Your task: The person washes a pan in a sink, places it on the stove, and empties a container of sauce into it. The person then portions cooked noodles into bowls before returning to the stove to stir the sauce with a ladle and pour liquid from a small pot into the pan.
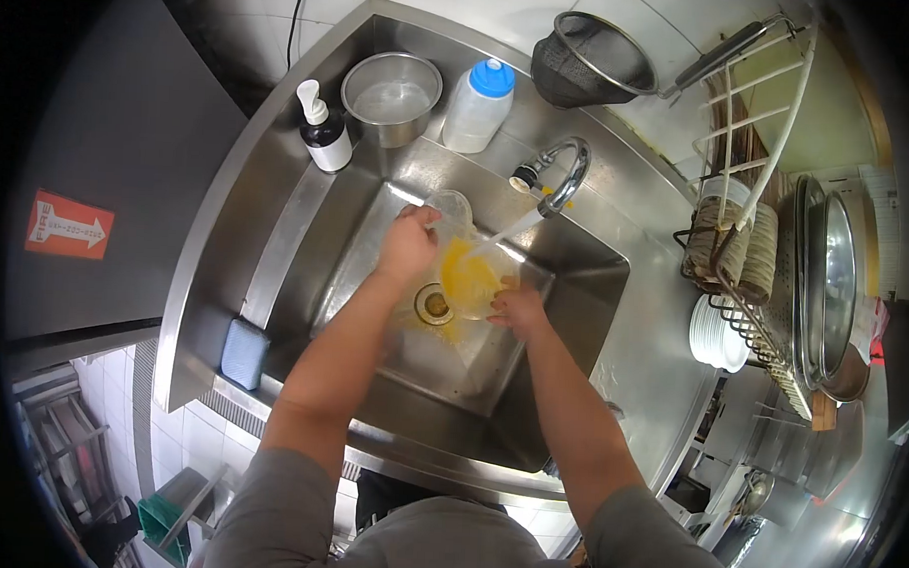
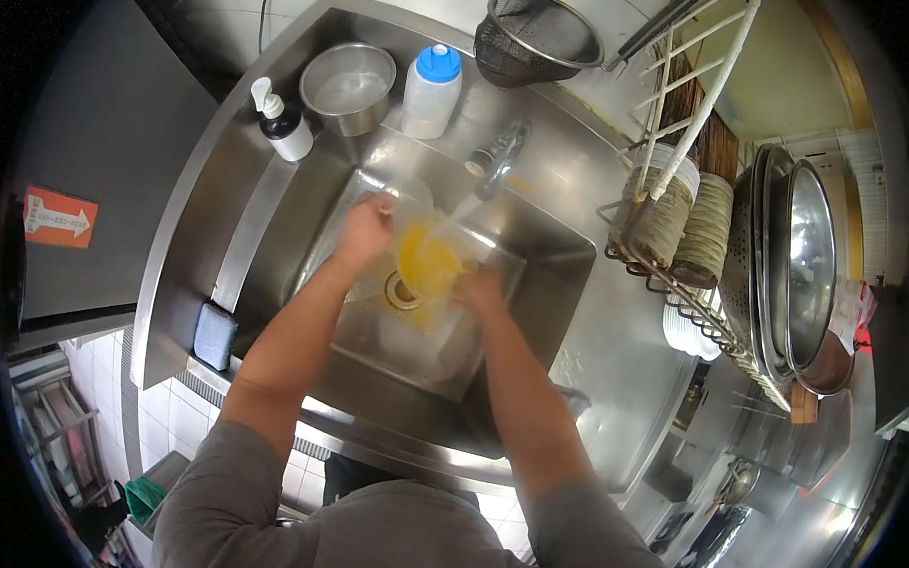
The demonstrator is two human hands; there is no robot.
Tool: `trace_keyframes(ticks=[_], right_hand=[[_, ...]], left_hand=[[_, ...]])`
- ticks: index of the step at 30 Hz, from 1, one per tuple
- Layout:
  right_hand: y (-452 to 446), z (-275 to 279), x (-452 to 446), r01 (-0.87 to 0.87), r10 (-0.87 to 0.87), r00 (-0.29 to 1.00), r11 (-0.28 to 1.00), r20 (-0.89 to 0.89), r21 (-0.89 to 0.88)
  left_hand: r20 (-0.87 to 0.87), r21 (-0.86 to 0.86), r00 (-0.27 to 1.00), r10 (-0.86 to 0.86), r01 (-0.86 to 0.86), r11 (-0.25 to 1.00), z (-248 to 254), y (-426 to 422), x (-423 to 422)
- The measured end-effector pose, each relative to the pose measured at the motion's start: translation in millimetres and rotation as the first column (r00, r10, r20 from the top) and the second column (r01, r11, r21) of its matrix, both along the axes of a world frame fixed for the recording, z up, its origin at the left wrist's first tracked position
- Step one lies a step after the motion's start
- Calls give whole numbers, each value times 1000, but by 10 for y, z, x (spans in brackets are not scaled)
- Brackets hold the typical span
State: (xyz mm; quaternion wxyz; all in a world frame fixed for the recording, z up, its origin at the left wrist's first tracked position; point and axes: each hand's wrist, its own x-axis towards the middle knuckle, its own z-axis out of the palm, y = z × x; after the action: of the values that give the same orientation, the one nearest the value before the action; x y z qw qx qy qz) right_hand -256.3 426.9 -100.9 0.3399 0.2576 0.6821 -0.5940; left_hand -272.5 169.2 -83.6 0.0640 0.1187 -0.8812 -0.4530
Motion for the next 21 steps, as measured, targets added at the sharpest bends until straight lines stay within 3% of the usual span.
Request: trace_keyframes(ticks=[1,2,3,4,5,7,8,10,14,16,17,19,20,21], right_hand=[[-15,47,74,111,-111,994,994,1,-19],[61,-101,113,113,-113,994,993,2,-20],[121,-255,138,15,31,944,990,-328,137],[170,-371,162,-24,217,775,949,-593,315],[146,-186,199,-21,214,775,949,-594,314],[23,523,307,48,618,528,663,-583,747],[56,625,338,49,620,529,660,-580,750],[206,756,370,200,842,191,470,-505,860],[466,738,364,361,843,62,480,-534,799],[466,718,344,455,636,316,549,-704,701],[462,690,336,457,637,316,548,-703,701],[460,577,320,528,306,454,664,-837,529],[489,490,295,531,304,455,662,-837,529],[515,398,269,518,-131,552,828,-823,216]], left_hand=[[-20,28,1000,-20,20,999,27,-42,1],[-38,55,999,-39,41,998,24,-77,15],[-36,53,998,-43,44,998,9,-98,49],[-11,64,1000,-5,5,998,-40,-109,94],[13,75,999,34,-34,997,-100,-118,130],[36,68,999,30,-32,997,-276,-146,211],[57,61,998,29,-33,998,-343,-132,242],[108,49,994,13,-18,999,-464,-71,300],[199,-7,978,-58,61,998,-460,142,278],[204,-9,974,-102,106,994,-317,320,187],[207,-13,968,-143,149,989,-249,411,123],[170,1,969,-180,182,983,-174,559,12],[134,11,968,-213,214,977,-106,625,-25],[135,11,967,-217,218,976,-39,699,-47]])
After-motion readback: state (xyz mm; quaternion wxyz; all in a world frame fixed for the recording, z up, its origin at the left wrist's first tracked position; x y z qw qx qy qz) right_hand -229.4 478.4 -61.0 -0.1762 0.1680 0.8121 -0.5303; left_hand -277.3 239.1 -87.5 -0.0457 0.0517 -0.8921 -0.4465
